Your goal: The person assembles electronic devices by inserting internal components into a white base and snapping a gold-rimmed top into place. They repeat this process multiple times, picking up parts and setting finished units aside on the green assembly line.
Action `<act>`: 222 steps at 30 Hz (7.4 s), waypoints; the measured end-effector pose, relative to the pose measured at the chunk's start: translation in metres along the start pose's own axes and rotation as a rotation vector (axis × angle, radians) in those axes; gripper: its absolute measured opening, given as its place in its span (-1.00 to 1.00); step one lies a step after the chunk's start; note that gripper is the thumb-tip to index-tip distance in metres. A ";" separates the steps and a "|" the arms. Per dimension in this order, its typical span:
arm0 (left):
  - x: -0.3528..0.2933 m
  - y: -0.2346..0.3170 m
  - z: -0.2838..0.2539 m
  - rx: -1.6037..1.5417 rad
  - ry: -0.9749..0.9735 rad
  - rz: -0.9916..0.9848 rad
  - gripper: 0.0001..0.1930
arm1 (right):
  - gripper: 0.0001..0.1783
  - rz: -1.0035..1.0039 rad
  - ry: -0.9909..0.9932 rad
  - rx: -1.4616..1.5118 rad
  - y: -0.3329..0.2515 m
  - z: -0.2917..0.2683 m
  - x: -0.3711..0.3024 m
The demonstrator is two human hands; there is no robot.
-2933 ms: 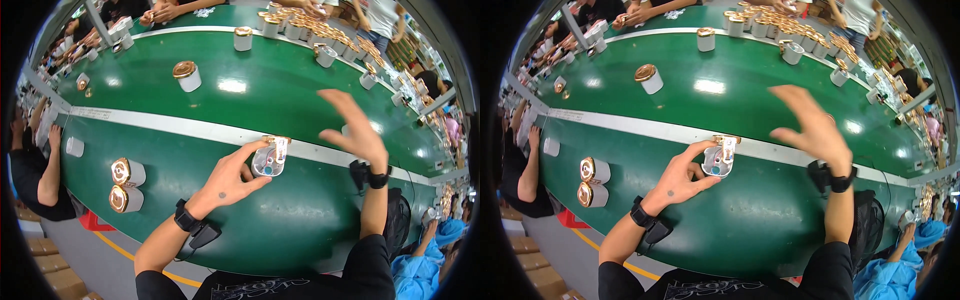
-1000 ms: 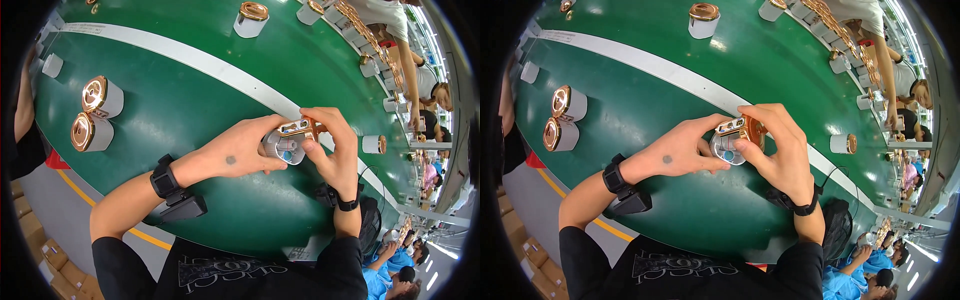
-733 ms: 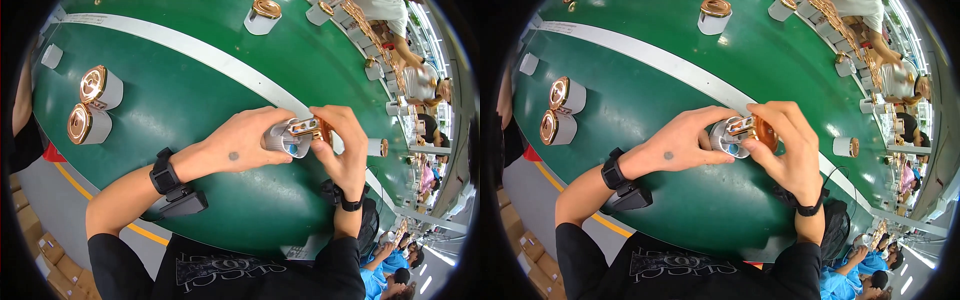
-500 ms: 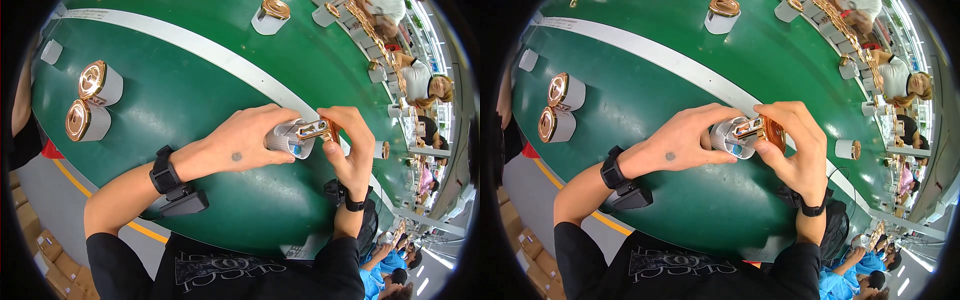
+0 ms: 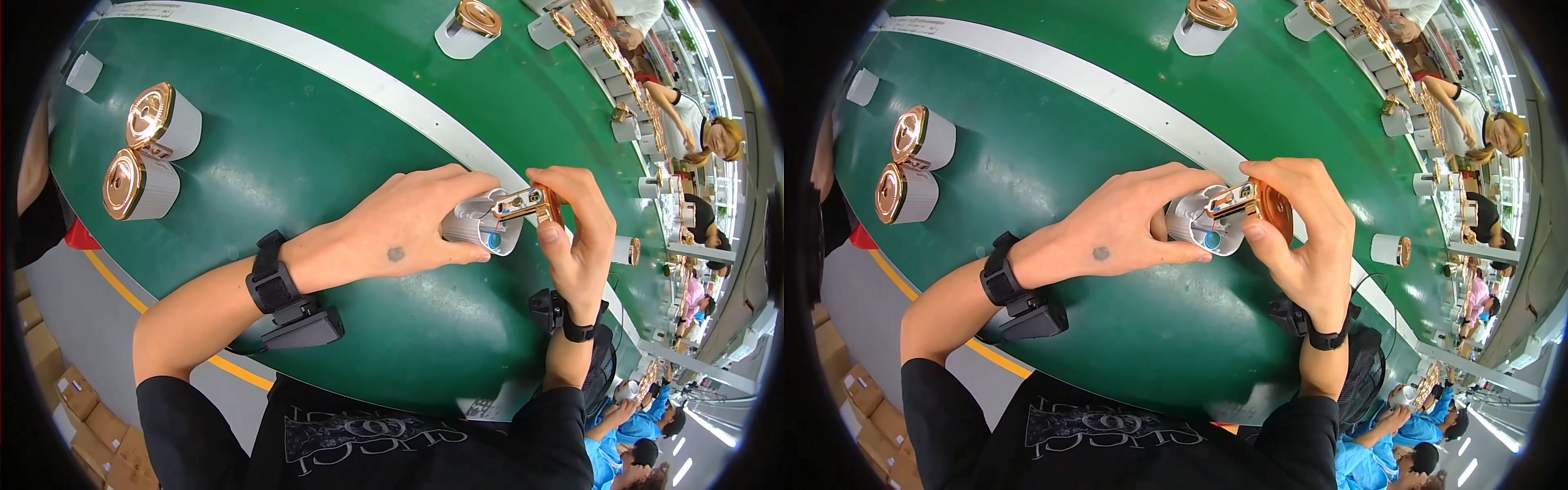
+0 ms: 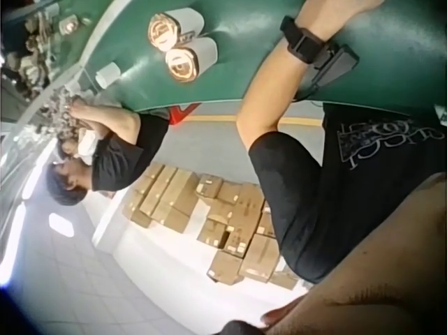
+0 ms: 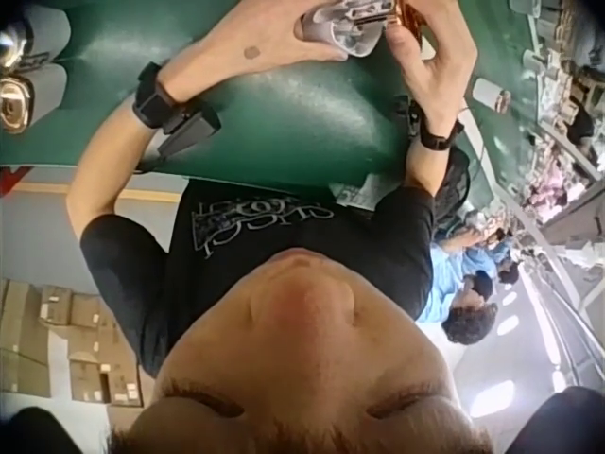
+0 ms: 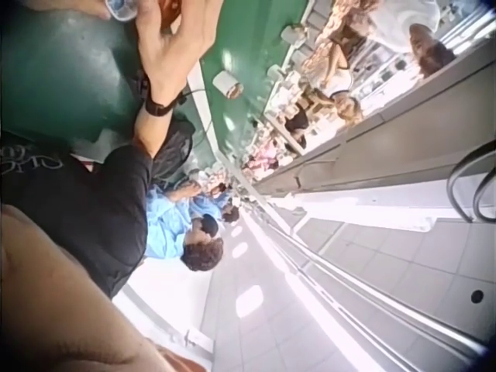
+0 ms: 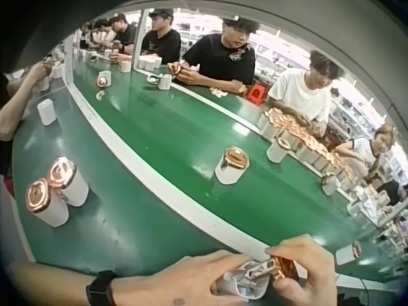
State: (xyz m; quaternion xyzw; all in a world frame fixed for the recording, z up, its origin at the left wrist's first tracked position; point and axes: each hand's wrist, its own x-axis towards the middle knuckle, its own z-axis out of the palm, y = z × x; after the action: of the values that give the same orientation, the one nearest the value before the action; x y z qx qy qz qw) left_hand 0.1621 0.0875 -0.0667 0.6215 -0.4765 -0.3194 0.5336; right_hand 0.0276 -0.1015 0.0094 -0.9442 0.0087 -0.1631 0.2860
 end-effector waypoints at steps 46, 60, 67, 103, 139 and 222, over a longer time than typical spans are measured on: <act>-0.005 -0.003 0.004 0.212 0.156 0.167 -0.44 | -0.54 0.347 0.121 0.345 0.000 0.018 0.000; -0.001 0.004 0.004 -0.186 0.074 -0.061 -0.62 | -0.62 -0.031 0.176 0.080 0.014 0.019 -0.002; -0.002 0.003 0.003 -0.197 0.054 -0.080 -0.61 | -0.61 -0.052 0.167 0.035 0.014 0.016 -0.001; -0.018 0.032 0.055 0.270 0.663 -0.036 -0.63 | -0.63 0.309 0.117 0.508 -0.025 0.032 -0.012; -0.014 0.036 0.068 -0.081 0.784 -0.163 -0.82 | -0.64 0.495 0.285 0.092 -0.056 0.048 -0.028; -0.023 0.046 0.061 -0.166 0.317 -0.173 -0.26 | -0.49 0.448 0.052 -0.240 -0.077 -0.002 -0.027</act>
State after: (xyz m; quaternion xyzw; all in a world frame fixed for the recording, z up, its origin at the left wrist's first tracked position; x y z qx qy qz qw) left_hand 0.0873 0.0878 -0.0391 0.6565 -0.3035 -0.3003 0.6219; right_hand -0.0042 -0.0349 0.0450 -0.9413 0.2446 -0.1178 0.2005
